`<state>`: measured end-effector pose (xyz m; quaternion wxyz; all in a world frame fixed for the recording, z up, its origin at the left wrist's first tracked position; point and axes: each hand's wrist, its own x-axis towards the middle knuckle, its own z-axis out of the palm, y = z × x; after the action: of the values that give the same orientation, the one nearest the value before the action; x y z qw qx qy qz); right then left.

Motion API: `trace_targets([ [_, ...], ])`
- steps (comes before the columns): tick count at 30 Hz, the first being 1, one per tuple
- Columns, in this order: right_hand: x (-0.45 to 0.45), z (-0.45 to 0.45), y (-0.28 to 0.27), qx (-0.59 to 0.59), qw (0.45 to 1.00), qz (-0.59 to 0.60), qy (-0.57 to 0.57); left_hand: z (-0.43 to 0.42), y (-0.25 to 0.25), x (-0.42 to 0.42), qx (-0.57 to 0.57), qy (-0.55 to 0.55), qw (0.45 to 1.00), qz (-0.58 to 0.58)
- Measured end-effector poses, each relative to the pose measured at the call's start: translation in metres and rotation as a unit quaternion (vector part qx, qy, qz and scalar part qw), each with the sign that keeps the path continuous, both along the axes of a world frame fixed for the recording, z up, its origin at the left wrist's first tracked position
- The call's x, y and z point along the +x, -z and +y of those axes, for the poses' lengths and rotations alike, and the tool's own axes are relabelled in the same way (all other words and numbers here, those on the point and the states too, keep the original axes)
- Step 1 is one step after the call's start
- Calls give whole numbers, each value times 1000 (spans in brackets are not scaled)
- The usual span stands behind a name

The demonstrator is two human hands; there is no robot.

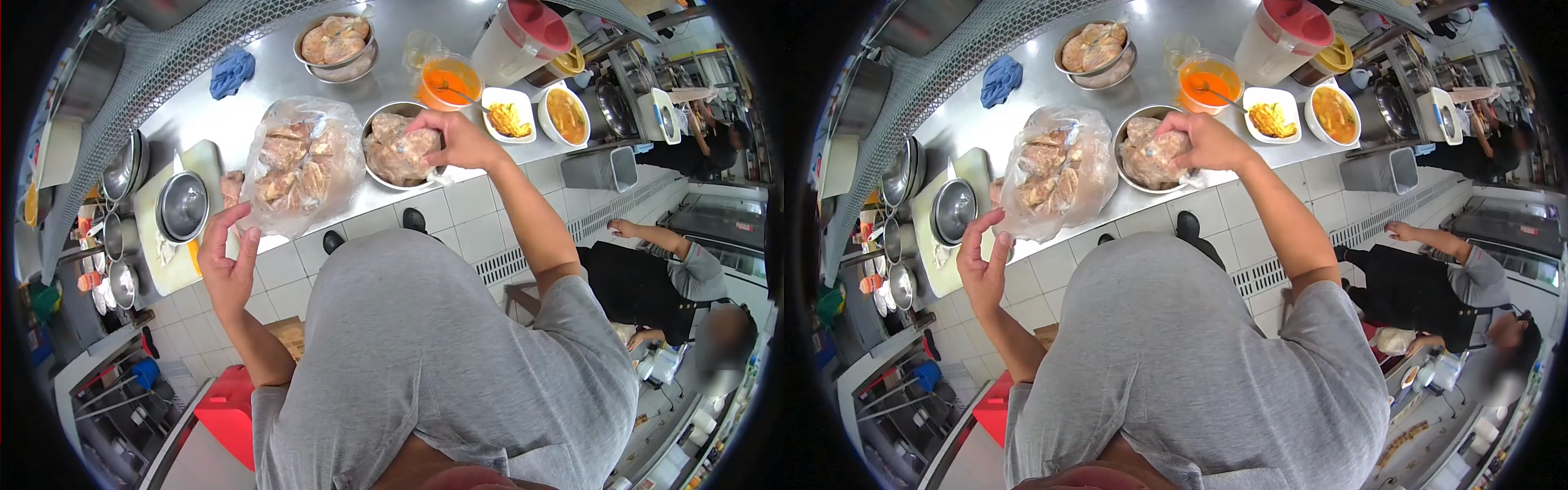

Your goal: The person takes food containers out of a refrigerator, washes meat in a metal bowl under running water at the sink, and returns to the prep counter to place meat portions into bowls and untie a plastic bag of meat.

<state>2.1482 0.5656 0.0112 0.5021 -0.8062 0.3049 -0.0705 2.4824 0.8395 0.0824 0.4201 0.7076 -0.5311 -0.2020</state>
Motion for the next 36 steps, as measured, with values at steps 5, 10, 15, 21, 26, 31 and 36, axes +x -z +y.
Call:
trace_targets([
  [5,3,-24,8,69,994,-28,-81,-2,1,2,-5,4,1000,-4],
  [10,19,-35,-19,68,988,70,-121,-7,0,0,6,5,1000,-7],
  [15,27,-37,-20,37,983,58,-172,-8,0,0,2,8,1000,-20],
  [21,38,-31,3,39,963,181,-197,-4,-1,0,5,1,1000,-13],
  [26,28,-30,21,-148,967,53,-203,-3,2,3,-24,4,998,-54],
  [31,20,4,-1,-121,989,25,-82,1,6,4,-14,-38,996,-73],
  [36,26,13,16,-241,970,12,-21,0,20,13,37,-43,997,-54],
])
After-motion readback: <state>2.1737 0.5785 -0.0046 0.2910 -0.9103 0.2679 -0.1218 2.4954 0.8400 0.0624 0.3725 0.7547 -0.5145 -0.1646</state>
